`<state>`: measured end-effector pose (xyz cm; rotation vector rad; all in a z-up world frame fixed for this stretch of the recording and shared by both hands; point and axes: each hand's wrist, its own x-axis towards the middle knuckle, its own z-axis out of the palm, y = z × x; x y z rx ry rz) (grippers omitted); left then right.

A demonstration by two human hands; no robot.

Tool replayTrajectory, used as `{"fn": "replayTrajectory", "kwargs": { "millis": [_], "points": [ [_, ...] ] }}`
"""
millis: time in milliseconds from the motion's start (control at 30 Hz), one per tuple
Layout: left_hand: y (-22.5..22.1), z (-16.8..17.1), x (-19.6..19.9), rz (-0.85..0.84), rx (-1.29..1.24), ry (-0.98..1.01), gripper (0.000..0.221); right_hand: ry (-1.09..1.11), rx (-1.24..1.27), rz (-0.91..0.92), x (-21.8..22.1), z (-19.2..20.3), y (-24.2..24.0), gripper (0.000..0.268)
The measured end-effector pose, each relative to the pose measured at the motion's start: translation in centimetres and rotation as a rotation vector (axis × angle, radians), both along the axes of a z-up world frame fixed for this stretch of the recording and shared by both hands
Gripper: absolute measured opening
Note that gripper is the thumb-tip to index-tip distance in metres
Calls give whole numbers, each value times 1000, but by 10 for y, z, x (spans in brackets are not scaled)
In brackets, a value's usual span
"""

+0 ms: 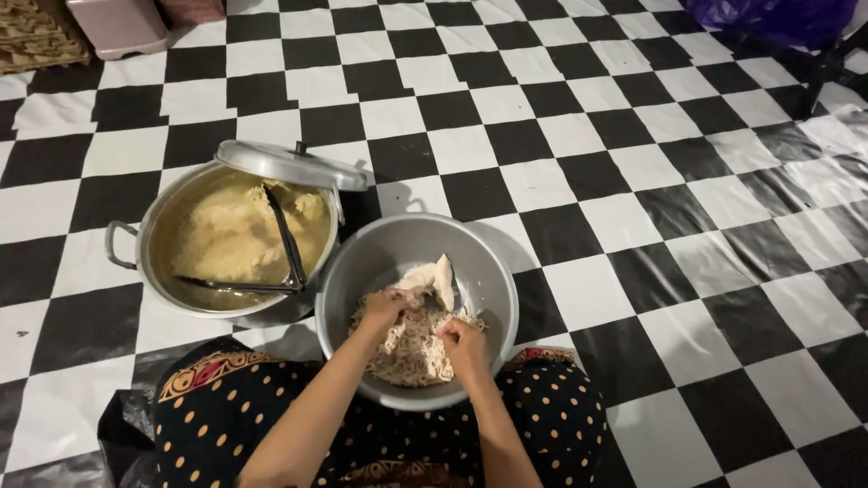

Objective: Shredding cooked chicken by hand from a large metal pot into a plastic bowl.

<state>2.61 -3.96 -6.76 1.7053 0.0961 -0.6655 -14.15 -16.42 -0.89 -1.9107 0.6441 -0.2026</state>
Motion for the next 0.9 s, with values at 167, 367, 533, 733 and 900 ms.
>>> {"fn": "replayTrajectory", "kwargs": {
  "millis": [167,367,533,733,900],
  "points": [
    [16,92,-53,-31,-372,125,19,-97,151,-41,-5,39,19,18],
    [34,111,-76,-109,-327,-108,29,-251,202,-79,-14,54,28,28],
    [39,121,-85,-179,-210,-219,24,-234,144,-43,-15,59,21,13],
    [44,127,-83,-187,-66,-275,22,-283,482,-164,-8,69,26,5],
    [52,156,-89,-330,70,-457,25,-211,190,3,-11,82,31,17]
  ]
}}
